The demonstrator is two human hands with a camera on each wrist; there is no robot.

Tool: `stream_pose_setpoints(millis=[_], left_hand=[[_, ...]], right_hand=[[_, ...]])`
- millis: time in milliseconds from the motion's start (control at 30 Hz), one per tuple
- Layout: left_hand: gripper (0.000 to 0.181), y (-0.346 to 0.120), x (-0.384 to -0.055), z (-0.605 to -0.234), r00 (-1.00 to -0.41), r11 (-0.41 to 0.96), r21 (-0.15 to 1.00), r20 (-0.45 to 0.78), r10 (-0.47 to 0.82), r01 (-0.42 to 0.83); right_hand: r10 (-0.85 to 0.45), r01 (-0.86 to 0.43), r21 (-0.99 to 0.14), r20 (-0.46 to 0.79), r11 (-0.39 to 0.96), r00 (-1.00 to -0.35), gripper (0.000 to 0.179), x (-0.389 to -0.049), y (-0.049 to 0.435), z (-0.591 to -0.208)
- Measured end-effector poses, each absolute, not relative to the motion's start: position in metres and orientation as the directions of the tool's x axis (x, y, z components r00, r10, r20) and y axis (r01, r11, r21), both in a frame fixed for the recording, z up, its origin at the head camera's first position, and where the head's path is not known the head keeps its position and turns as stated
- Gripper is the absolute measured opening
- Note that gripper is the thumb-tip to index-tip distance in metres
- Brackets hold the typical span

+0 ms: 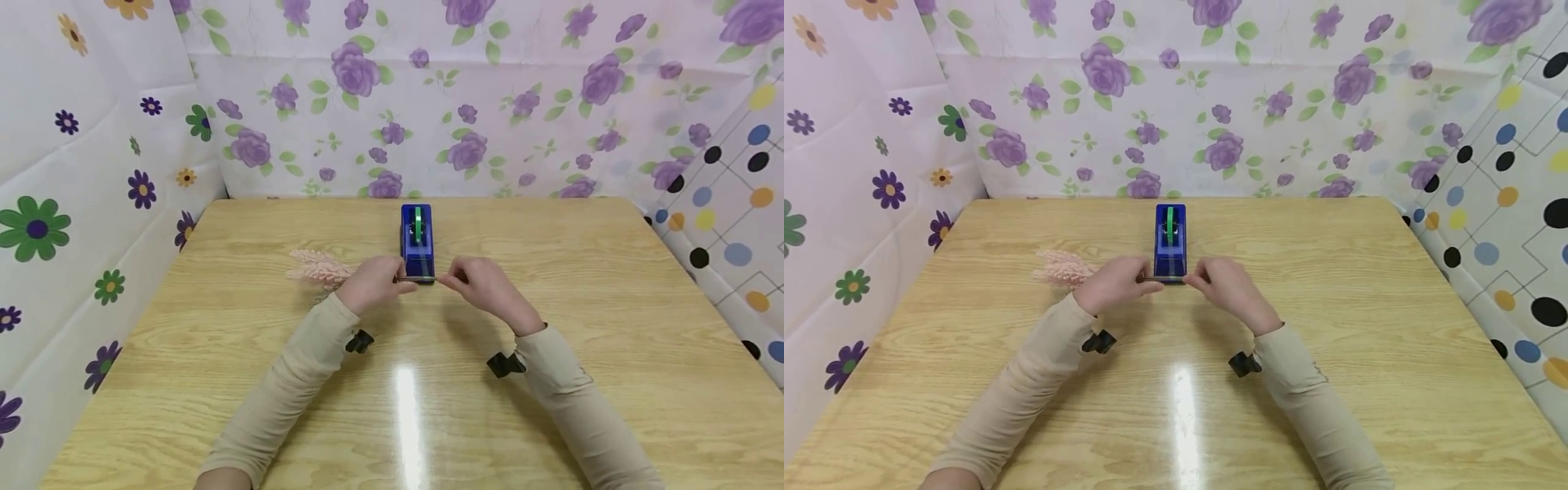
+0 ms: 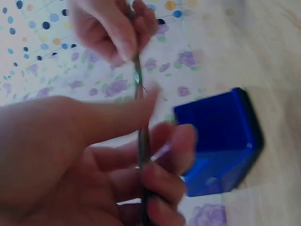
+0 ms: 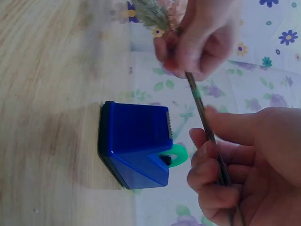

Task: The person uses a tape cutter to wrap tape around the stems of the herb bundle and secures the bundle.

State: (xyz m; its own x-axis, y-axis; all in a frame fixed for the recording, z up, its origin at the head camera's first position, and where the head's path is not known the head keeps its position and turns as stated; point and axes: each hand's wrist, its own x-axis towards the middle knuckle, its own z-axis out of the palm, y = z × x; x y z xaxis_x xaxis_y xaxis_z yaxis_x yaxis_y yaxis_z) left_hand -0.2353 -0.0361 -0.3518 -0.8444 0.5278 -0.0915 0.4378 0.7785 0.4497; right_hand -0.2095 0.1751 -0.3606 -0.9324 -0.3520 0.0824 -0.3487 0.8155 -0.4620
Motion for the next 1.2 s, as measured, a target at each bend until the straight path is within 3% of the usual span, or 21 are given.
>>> stream_pose_setpoints(millis=[233,633,967,1200], left_hand=[[0.031,-0.04,-0.23,-0.346,-0.871,0.781,0.462,-0.037,0.49,0.42],[0.019,-0.035,-0.233,-0.35,-0.888,0.816,0.431,-0.068,0.454,0.385],[0.021,-0.035,-0.229,-0.347,-0.895,0.78,0.498,-0.014,0.446,0.38],[0.021,-0.037,-0.232,-0.346,-0.886,0.772,0.521,-0.06,0.459,0.365]], right_hand=[[-0.332,-0.306,-0.482,0.033,0.821,-0.943,0.041,-0.214,0.17,-0.368],[-0.355,-0.392,-0.463,0.169,0.795,-0.92,0.026,-0.214,0.171,-0.371],[-0.333,-0.372,-0.415,0.166,0.83,-0.928,0.016,-0.21,0.169,-0.369],[-0.386,-0.391,-0.519,0.125,0.76,-0.914,0.022,-0.217,0.176,-0.371]])
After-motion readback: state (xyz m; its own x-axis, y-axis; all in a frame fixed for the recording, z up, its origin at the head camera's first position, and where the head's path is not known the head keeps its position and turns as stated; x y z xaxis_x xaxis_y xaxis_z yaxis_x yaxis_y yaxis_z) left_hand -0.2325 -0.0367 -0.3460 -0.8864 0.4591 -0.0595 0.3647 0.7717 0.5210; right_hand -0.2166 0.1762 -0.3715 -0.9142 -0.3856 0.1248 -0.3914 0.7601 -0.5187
